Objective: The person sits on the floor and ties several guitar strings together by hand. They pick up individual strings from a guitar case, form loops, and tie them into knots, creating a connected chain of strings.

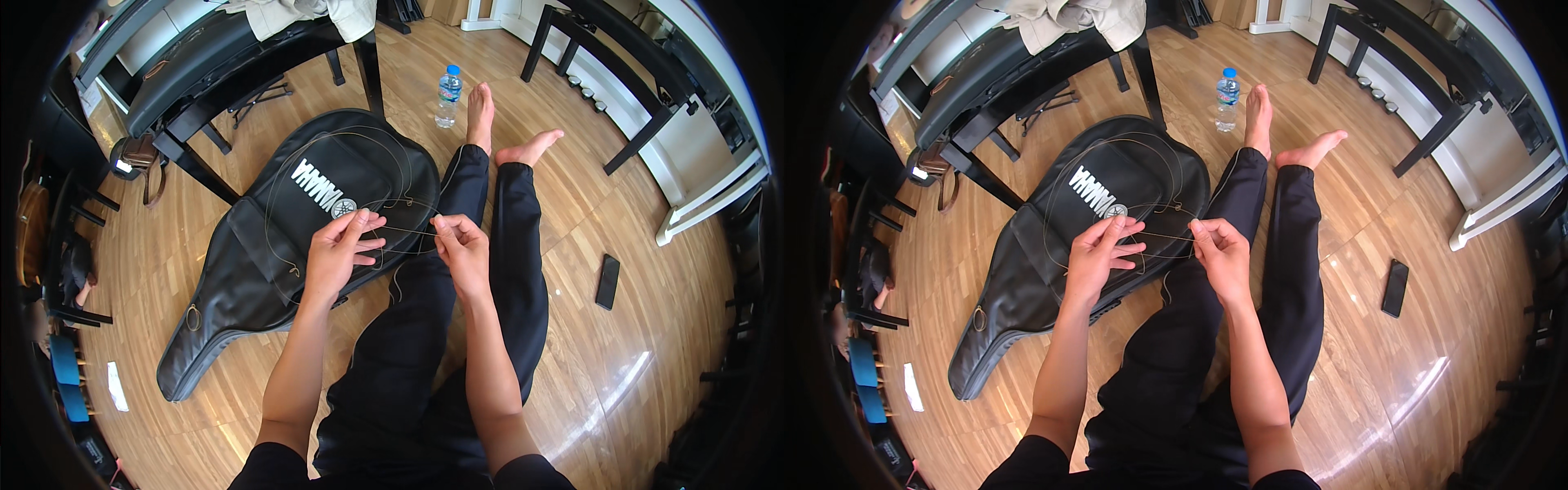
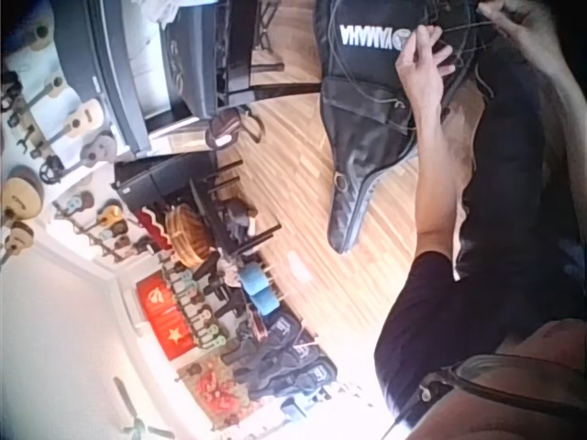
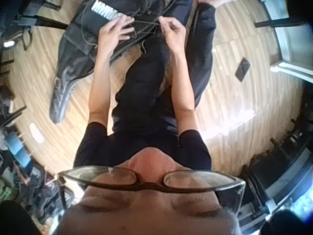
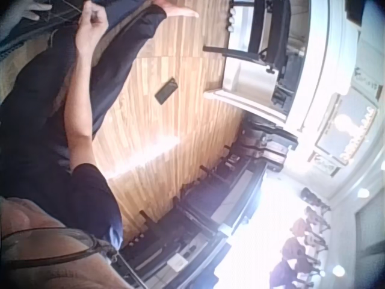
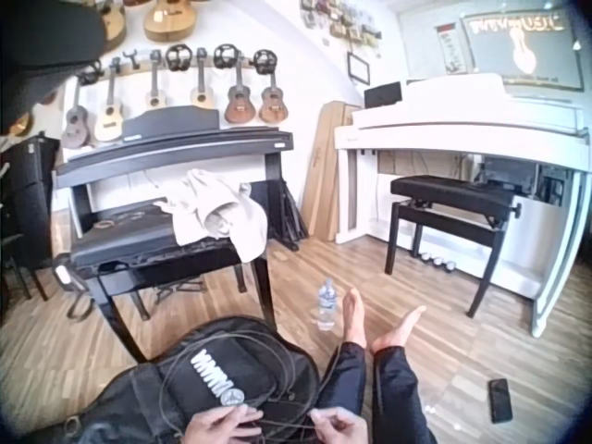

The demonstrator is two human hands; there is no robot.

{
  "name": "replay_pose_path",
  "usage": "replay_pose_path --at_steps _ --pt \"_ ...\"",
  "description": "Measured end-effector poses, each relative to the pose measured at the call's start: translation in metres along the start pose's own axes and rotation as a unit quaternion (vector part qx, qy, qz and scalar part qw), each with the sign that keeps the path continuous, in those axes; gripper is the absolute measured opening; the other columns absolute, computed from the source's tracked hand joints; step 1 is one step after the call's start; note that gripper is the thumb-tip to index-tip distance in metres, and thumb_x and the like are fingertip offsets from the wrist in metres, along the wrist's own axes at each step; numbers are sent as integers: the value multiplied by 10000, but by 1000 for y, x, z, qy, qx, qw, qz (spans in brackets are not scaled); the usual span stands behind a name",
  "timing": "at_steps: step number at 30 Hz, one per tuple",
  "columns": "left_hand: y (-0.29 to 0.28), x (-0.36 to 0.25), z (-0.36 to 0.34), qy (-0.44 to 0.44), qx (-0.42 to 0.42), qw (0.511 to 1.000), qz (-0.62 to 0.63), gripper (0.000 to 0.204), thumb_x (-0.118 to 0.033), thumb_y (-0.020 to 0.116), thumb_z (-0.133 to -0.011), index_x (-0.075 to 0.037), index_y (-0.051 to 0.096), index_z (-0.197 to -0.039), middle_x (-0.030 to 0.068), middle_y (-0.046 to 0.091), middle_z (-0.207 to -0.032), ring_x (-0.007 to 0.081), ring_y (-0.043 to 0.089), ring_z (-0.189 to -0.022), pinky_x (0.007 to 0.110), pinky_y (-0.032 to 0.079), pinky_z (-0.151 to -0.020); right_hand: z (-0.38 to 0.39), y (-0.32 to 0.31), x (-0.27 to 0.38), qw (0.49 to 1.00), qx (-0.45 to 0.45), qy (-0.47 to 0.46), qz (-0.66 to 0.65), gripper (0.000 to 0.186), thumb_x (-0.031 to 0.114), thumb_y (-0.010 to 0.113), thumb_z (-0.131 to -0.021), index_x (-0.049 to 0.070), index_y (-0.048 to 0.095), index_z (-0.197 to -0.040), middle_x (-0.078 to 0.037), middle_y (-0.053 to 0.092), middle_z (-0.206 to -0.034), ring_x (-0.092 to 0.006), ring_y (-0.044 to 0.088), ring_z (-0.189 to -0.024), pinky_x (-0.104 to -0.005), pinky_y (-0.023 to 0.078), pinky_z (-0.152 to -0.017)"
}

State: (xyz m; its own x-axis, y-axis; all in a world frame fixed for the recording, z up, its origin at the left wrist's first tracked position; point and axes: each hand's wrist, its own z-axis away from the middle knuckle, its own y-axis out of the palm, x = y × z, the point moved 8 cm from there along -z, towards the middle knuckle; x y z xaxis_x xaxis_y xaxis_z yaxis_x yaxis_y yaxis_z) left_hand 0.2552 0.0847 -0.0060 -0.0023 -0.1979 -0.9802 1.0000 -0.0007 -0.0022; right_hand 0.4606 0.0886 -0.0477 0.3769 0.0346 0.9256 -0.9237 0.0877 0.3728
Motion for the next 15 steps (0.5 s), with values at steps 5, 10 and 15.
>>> replay_pose_path --at_steps 5,10,15 --pt "-3 -7 9 -56 35 995 -76 379 -338 490 -1016 -8 610 -1158 167 685 -1130 244 718 -838 255 534 -543 -3 -19 7 992 -58 -51 103 164 153 710 -902 -9 710 -927 61 556 -666 -14 440 -578 -182 332 -520" --pt "-2 3 1 0 65 996 68 276 -281 505 -1011 -26 608 -994 104 694 -932 165 662 -747 265 497 -580 -2 -12 6 989 -45 -58 131 180 165 715 -899 -14 707 -924 57 564 -659 -19 452 -573 -185 343 -522" --pt "5 1 3 -2 109 989 104 242 -254 555 -989 -28 614 -927 34 629 -755 126 613 -738 265 495 -673 -3 -14 4 992 -46 -47 105 191 175 715 -899 -14 703 -925 41 578 -657 -27 485 -589 -190 357 -532"
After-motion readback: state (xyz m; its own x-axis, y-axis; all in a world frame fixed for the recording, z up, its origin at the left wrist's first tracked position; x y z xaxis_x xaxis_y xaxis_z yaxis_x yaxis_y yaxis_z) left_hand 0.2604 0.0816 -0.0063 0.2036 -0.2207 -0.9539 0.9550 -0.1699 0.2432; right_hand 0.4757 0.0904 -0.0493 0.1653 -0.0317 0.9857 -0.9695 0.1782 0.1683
